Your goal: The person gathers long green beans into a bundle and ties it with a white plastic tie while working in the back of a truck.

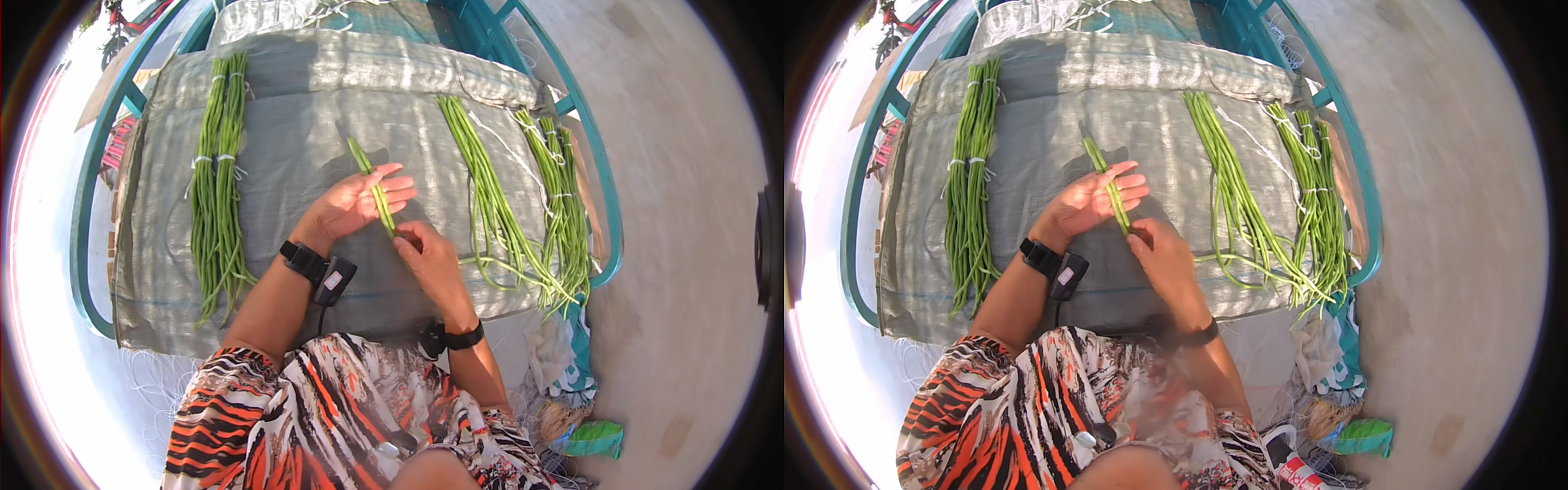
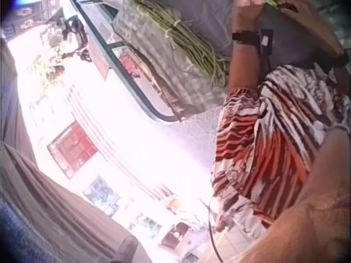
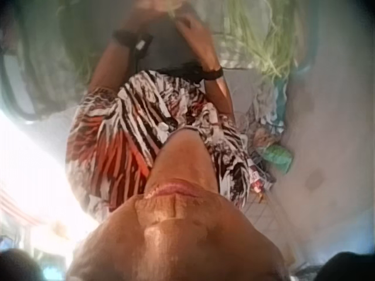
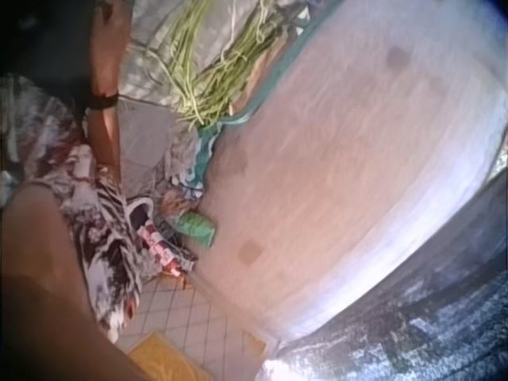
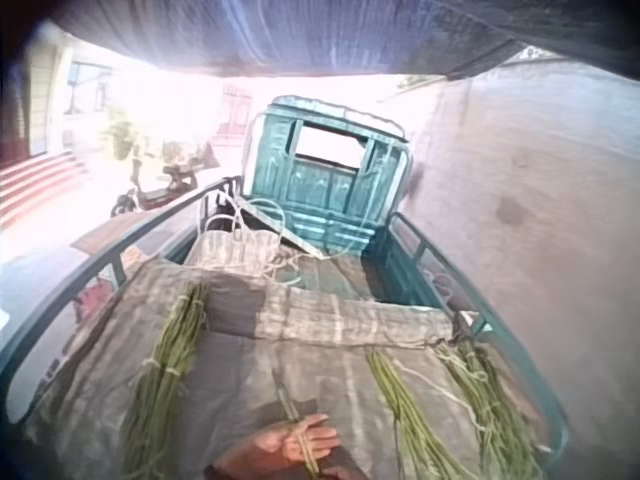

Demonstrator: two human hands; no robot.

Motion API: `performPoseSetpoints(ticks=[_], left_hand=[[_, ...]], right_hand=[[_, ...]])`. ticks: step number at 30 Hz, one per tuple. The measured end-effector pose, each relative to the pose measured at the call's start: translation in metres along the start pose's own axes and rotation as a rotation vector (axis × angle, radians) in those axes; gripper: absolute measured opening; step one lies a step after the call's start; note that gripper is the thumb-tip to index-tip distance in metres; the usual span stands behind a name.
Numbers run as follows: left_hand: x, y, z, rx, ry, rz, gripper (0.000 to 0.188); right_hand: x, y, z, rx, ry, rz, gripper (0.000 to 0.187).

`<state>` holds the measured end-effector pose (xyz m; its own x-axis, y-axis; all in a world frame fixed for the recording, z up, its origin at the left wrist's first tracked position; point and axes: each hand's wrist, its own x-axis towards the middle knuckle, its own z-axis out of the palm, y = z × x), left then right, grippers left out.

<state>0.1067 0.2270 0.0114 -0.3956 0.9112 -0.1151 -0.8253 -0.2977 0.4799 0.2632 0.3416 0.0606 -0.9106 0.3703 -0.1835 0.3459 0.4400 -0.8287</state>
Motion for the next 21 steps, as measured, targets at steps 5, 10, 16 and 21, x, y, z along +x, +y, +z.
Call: performPoseSetpoints(ticks=[5, 10, 16, 21], left_hand=[[0.005, -0.004, 0.003, 0.048, -0.049, -0.012, 0.056], [0.004, -0.005, -0.001, 0.111, 0.028, 0.108, 0.057], [0.008, -0.01, 0.004, 0.191, -0.041, 0.156, 0.057], [0.005, -0.01, 0.013, 0.216, 0.039, 0.2, 0.06]], right_hand=[[0.007, 0.022, -0.003, 0.056, -0.026, 0.065, 0.026], [0.015, 0.013, -0.005, 0.158, 0.096, 0.084, 0.024], [0.016, 0.011, 0.006, -0.04, 0.084, -0.039, 0.016], [0.022, 0.013, -0.001, 0.134, 0.058, 0.06, 0.018]])
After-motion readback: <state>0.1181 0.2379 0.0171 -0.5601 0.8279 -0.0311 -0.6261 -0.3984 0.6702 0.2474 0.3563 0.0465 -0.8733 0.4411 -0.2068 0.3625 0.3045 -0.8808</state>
